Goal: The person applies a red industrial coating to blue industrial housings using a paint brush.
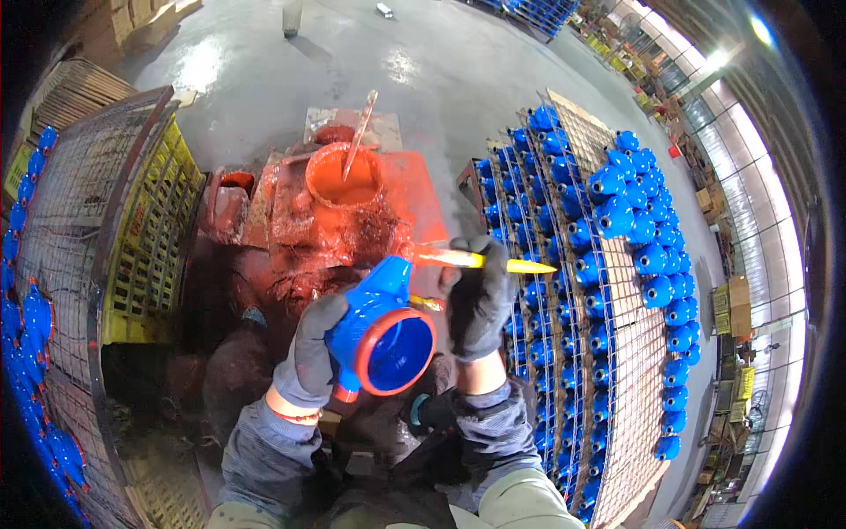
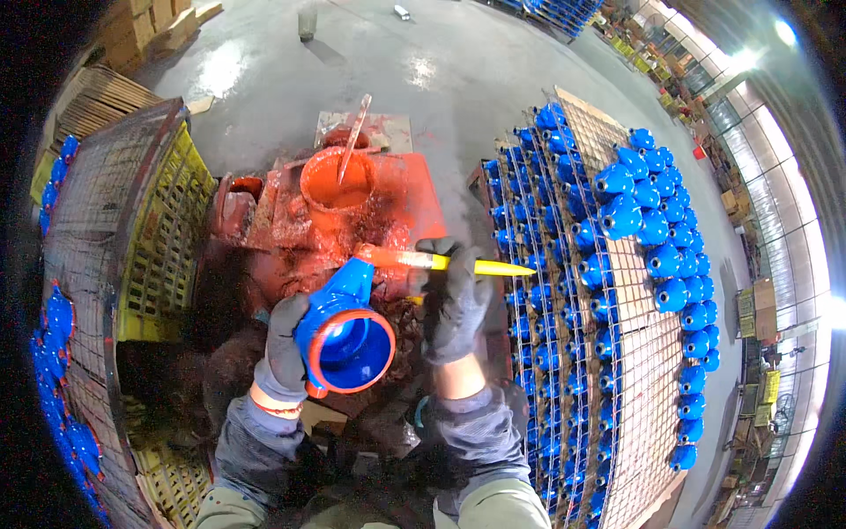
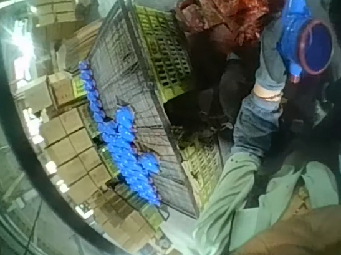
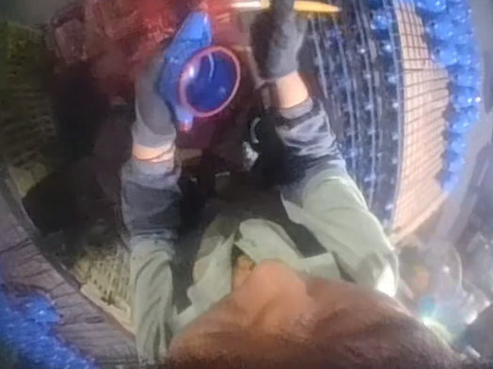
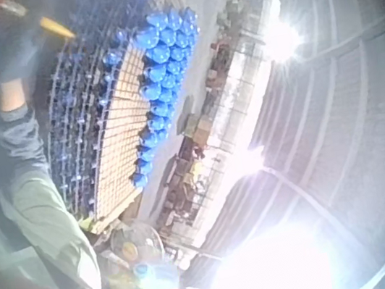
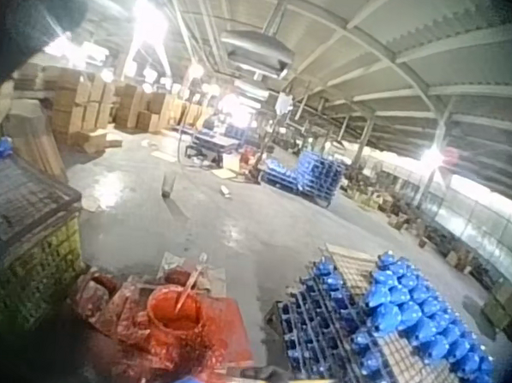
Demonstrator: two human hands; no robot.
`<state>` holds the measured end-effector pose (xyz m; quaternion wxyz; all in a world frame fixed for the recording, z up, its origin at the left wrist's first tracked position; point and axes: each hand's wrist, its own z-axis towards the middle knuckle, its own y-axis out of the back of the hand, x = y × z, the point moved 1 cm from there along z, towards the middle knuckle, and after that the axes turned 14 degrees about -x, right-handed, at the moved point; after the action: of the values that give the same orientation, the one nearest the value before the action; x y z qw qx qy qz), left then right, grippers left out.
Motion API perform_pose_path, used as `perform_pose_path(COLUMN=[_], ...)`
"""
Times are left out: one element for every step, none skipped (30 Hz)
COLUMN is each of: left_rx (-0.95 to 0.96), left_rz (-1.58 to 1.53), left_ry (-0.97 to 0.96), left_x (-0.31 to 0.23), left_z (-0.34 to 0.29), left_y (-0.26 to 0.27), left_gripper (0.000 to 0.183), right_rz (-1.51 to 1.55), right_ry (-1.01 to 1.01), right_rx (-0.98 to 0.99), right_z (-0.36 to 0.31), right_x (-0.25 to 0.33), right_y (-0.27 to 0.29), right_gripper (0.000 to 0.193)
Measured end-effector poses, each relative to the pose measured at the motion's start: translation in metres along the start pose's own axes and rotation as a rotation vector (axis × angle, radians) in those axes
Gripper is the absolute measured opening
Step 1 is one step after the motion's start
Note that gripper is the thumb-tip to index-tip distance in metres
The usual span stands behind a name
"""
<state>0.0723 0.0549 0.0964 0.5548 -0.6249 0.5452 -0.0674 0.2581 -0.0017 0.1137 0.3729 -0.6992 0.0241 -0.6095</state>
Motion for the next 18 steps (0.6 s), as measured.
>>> perform_pose_path(left_rx=[-0.087, 0.081, 0.254, -0.001, 0.044, 0.266, 0.475, 0.51, 0.499, 0.487, 0.491, 0.291, 0.063, 0.052, 0.042, 0.033, 0.037, 0.203], left_rz=[-0.237, -0.414, -0.583, -0.246, 0.056, -0.414, -0.872, -0.852, -0.907, -0.961, -0.95, -0.118, 0.692, 0.694, 0.355, 0.01, -0.343, -0.514], left_ry=[0.178, 0.232, 0.287, 0.154, -0.078, 0.256, 0.614, 0.638, 0.658, 0.686, 0.699, 0.208, -0.302, -0.31, -0.136, 0.035, 0.213, 0.31], left_x=[0.008, 0.014, 0.022, 0.04, 0.033, 0.033, 0.034, 0.037, 0.045, 0.05, 0.048, 0.046, 0.042, 0.034, 0.029, 0.023, 0.018, 0.006], left_z=[0.001, -0.001, -0.002, -0.002, -0.019, -0.013, -0.006, 0.0, 0.007, 0.009, 0.003, -0.005, -0.009, -0.012, -0.012, -0.011, -0.01, -0.017], left_y=[0.011, 0.014, 0.018, 0.037, 0.01, -0.001, -0.008, -0.014, -0.01, -0.01, -0.011, -0.011, -0.01, -0.006, -0.004, -0.003, -0.007, -0.011], left_gripper=[0.061, 0.058, 0.056, 0.051, 0.052, 0.053, 0.054, 0.054, 0.054, 0.053, 0.053, 0.054, 0.054, 0.054, 0.06, 0.066, 0.071, 0.077], right_rz=[0.15, 0.349, 0.546, 0.534, 0.503, 0.523, 0.544, 0.991, 1.001, 0.829, 0.575, 0.579, 0.537, 0.492, 0.434, 0.363, 0.274, 0.267], right_ry=[-0.129, -0.404, -0.681, -0.844, -0.975, -0.905, -0.835, -1.112, -1.091, -0.307, 0.446, 0.46, 0.197, -0.088, -0.366, -0.645, -0.91, -0.758], right_rx=[0.052, 0.076, 0.105, 0.086, 0.048, 0.108, 0.164, 0.202, 0.212, -0.069, -0.337, -0.345, -0.268, -0.172, -0.075, 0.025, 0.119, 0.07], right_z=[0.001, -0.009, -0.02, -0.032, -0.039, -0.044, -0.045, -0.033, -0.046, -0.06, -0.071, -0.066, -0.052, -0.04, -0.026, -0.015, -0.009, -0.005], right_x=[-0.02, -0.028, -0.037, -0.037, -0.031, -0.041, -0.063, -0.098, -0.135, -0.169, -0.173, -0.17, -0.164, -0.151, -0.132, -0.114, -0.099, -0.088], right_y=[0.004, -0.004, -0.011, -0.027, -0.033, -0.03, -0.015, 0.018, 0.019, 0.01, -0.004, -0.002, 0.006, 0.002, 0.003, 0.006, 0.013, 0.019], right_gripper=[0.035, 0.037, 0.04, 0.038, 0.036, 0.035, 0.035, 0.04, 0.04, 0.043, 0.046, 0.046, 0.047, 0.049, 0.05, 0.052, 0.053, 0.056])
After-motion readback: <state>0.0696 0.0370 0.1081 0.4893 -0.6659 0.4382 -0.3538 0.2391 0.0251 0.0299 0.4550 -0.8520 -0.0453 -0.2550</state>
